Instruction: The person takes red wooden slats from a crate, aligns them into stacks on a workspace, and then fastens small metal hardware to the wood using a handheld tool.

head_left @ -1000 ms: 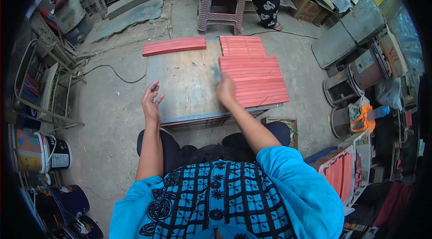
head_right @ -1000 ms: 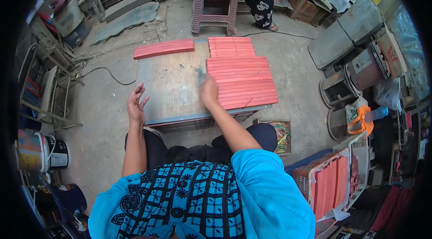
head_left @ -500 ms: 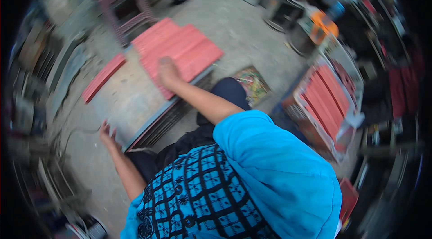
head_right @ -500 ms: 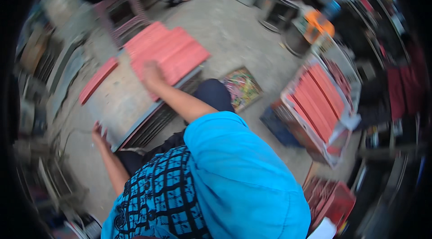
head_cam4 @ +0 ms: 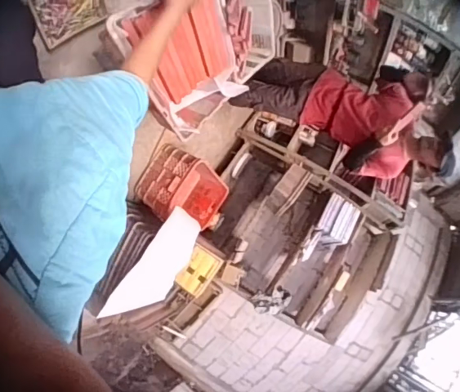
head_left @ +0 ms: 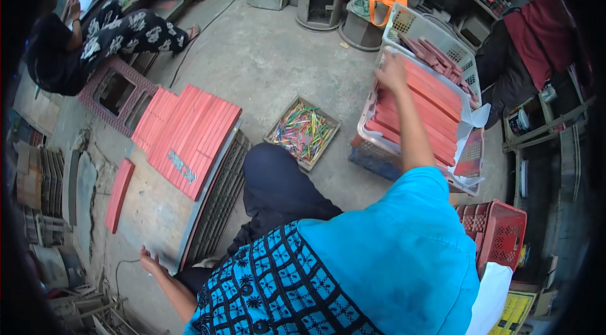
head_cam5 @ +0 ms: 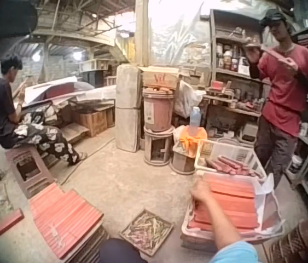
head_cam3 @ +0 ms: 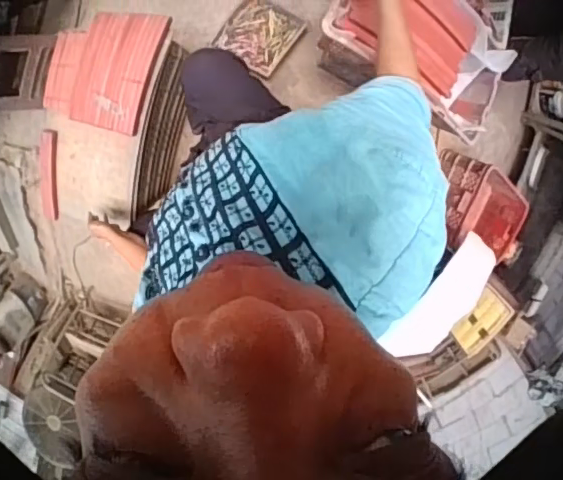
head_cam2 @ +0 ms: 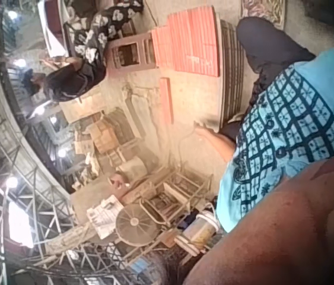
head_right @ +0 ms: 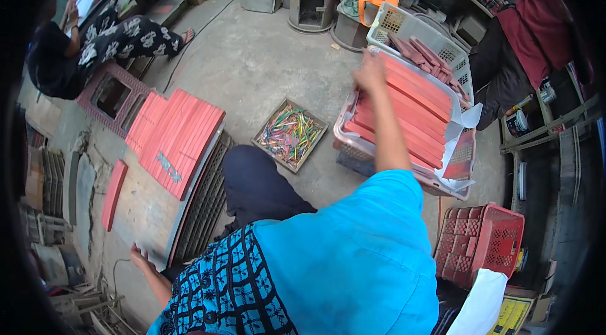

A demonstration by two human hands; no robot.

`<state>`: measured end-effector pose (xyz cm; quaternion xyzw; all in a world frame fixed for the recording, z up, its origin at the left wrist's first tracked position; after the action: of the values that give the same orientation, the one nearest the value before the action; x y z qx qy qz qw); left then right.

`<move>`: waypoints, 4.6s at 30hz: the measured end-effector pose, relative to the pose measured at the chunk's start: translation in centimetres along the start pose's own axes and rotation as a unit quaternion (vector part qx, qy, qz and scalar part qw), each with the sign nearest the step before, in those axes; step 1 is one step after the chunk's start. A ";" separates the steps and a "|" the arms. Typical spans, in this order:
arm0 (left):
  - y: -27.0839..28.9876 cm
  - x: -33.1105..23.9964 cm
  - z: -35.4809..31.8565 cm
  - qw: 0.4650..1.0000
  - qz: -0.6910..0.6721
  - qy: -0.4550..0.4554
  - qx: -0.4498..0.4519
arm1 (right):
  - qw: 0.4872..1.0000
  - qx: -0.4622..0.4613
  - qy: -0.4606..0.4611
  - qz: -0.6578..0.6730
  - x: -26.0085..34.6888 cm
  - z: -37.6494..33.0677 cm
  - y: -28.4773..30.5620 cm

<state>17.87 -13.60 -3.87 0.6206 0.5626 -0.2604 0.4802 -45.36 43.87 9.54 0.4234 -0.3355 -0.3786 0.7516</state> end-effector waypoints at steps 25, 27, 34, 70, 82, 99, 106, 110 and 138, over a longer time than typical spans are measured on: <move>-1.0 1.1 -1.1 0.929 0.289 -0.227 -0.041 | 0.943 0.326 -0.056 -0.047 -11.7 -0.7 4.1; -1.1 0.8 -0.9 0.931 0.290 -0.219 -0.035 | 0.935 0.347 -0.045 -0.052 -12.0 -0.9 3.7; -1.2 1.4 0.1 0.909 0.330 -0.252 -0.017 | 0.955 0.294 -0.042 -0.006 -10.2 -2.4 4.2; -20.3 -6.6 -34.6 0.759 -0.208 0.044 0.615 | 0.879 0.100 0.184 0.429 38.9 -6.4 6.0; -14.0 -2.5 -29.2 0.618 -0.351 0.206 0.673 | 0.717 0.431 0.110 0.537 40.6 -11.1 3.8; -14.0 -0.4 -25.3 0.709 -0.346 0.239 0.567 | 0.790 0.269 0.303 0.460 39.9 -18.4 0.7; -14.1 -0.9 -26.2 0.755 -0.334 0.243 0.509 | 0.710 0.321 0.243 0.578 40.3 -16.6 -0.1; -14.1 -1.0 -26.6 0.713 -0.352 0.227 0.562 | 0.760 0.254 0.316 0.509 41.0 -18.8 -0.2; -11.9 -3.2 -26.5 0.726 -0.415 0.140 0.530 | 0.601 0.358 0.339 0.629 44.5 -19.8 -2.7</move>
<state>0.06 7.37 5.92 0.5081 0.5950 -0.6000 -0.1670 -8.09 12.50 7.11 0.4411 -0.3491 0.5084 0.6520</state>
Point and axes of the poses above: each hand's wrist, its own z-axis towards the middle knuckle, its own y-axis out of the back of the hand, x = y × z, the point moved 2 cm from there along z, towards the middle knuckle, and after that the axes turned 14 degrees about y, right-handed, at the moved point
